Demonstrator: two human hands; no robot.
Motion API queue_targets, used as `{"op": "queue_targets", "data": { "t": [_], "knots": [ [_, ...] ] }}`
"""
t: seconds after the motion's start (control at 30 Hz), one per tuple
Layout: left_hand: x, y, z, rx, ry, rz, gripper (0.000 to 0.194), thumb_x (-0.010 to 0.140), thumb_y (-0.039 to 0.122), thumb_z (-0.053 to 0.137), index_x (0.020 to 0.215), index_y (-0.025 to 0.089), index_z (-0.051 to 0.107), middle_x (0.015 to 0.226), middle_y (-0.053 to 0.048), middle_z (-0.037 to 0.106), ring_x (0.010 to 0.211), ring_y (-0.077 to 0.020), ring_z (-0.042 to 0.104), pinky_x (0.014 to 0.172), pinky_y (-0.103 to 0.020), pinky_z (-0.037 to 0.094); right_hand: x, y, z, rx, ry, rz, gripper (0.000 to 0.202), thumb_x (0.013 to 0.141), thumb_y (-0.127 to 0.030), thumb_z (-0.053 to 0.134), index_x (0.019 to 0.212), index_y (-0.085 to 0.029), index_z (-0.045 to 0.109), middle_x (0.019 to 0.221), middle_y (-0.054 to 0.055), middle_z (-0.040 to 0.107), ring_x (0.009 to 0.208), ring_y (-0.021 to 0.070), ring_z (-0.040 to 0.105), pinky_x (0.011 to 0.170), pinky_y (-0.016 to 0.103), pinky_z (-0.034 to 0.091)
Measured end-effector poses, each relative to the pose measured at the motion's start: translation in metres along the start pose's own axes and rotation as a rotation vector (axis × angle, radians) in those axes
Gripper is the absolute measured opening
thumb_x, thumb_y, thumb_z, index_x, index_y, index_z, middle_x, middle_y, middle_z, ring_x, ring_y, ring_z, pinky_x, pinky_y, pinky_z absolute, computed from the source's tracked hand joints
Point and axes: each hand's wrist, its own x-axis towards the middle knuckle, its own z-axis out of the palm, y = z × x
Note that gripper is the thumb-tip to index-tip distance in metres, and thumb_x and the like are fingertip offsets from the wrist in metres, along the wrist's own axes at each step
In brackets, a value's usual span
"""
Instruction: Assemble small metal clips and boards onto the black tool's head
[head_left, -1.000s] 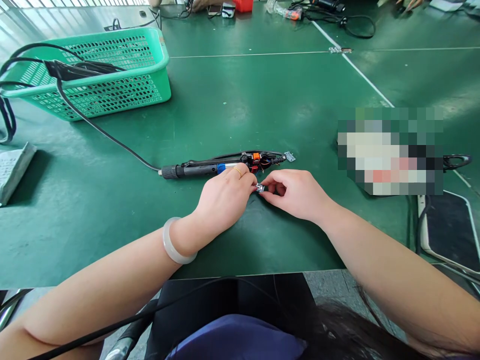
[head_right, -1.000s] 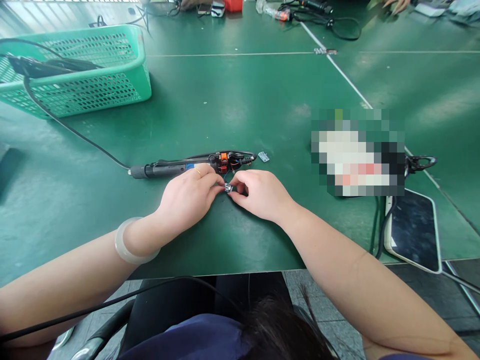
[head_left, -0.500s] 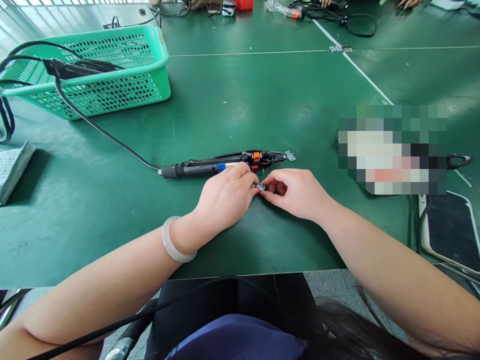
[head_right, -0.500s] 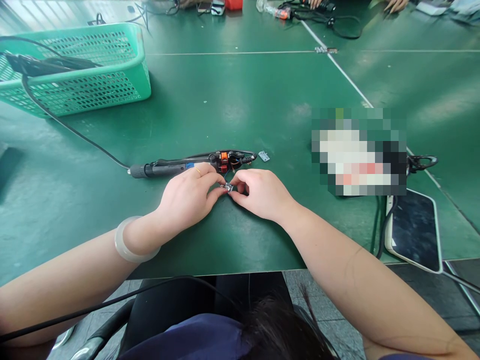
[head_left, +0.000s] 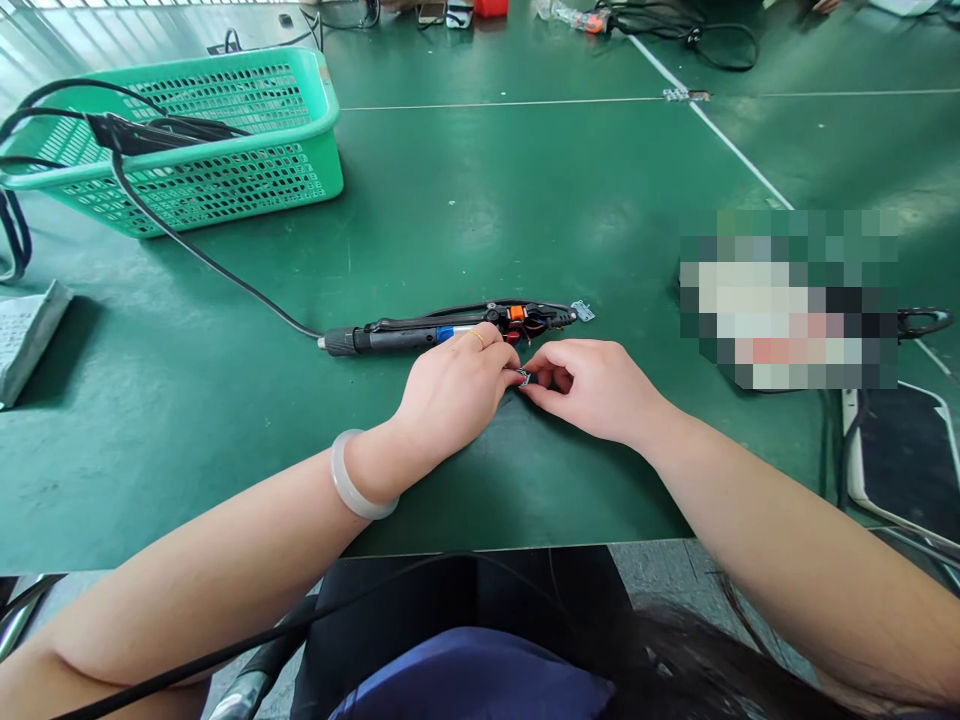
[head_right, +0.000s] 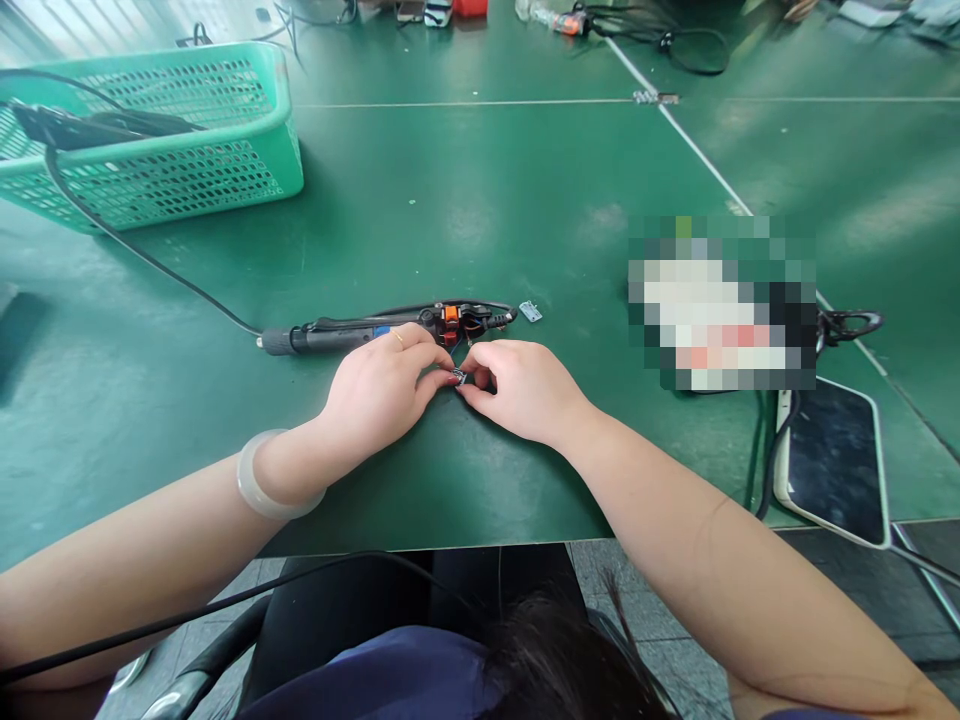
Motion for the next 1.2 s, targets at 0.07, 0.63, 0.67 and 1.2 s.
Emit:
{"op": "queue_targets", "data": {
  "t": [0.07, 0.63, 0.67, 1.2],
  "knots": [
    [-0.0002, 0.0000, 0.0001, -0.001, -0.003, 0.002, 0.016, 0.088, 0.029, 0.054, 0.088, 0.020, 0.068, 0.094, -0.001, 0.064, 0.081, -0.0167, 0.062, 0.063, -0.028, 0.044, -0.0001, 0.0000, 0.0006, -0.002, 0.000, -0.002, 0.005, 0.074, -0.021, 0.064, 0.078, -0.018, 0.063, 0.067, -0.002, 0.061, 0.059, 0.0113, 0.053, 0.057, 0.025, 0.039],
    [-0.0017, -0.0018, 0.0027, 0.033, -0.030, 0.059, 0.017, 0.089, 0.025, 0.051, 0.088, 0.019, 0.067, 0.094, -0.001, 0.063, 0.081, -0.0164, 0.061, 0.062, -0.027, 0.043, 0.0013, -0.0014, 0.0010, -0.021, -0.016, -0.003, 0.005, 0.075, -0.022, 0.064, 0.078, -0.018, 0.063, 0.067, -0.002, 0.060, 0.059, 0.0116, 0.052, 0.057, 0.025, 0.039],
    [-0.0016, -0.0020, 0.0030, 0.037, -0.030, 0.062, 0.017, 0.089, 0.025, 0.051, 0.087, 0.019, 0.067, 0.094, -0.002, 0.063, 0.081, -0.0164, 0.060, 0.061, -0.027, 0.042, 0.0013, -0.0013, 0.0011, -0.021, -0.017, -0.004, 0.005, 0.075, -0.022, 0.064, 0.077, -0.018, 0.062, 0.067, -0.002, 0.060, 0.059, 0.0115, 0.052, 0.057, 0.025, 0.039],
    [-0.0013, -0.0022, 0.0017, 0.046, -0.022, 0.050, 0.018, 0.090, 0.025, 0.048, 0.089, 0.019, 0.065, 0.096, -0.002, 0.063, 0.081, -0.0159, 0.061, 0.062, -0.027, 0.042, 0.0013, -0.0014, 0.0008, -0.008, -0.017, 0.001, 0.006, 0.074, -0.022, 0.064, 0.078, -0.018, 0.063, 0.067, -0.001, 0.061, 0.059, 0.0121, 0.053, 0.057, 0.025, 0.039]
  ]
}}
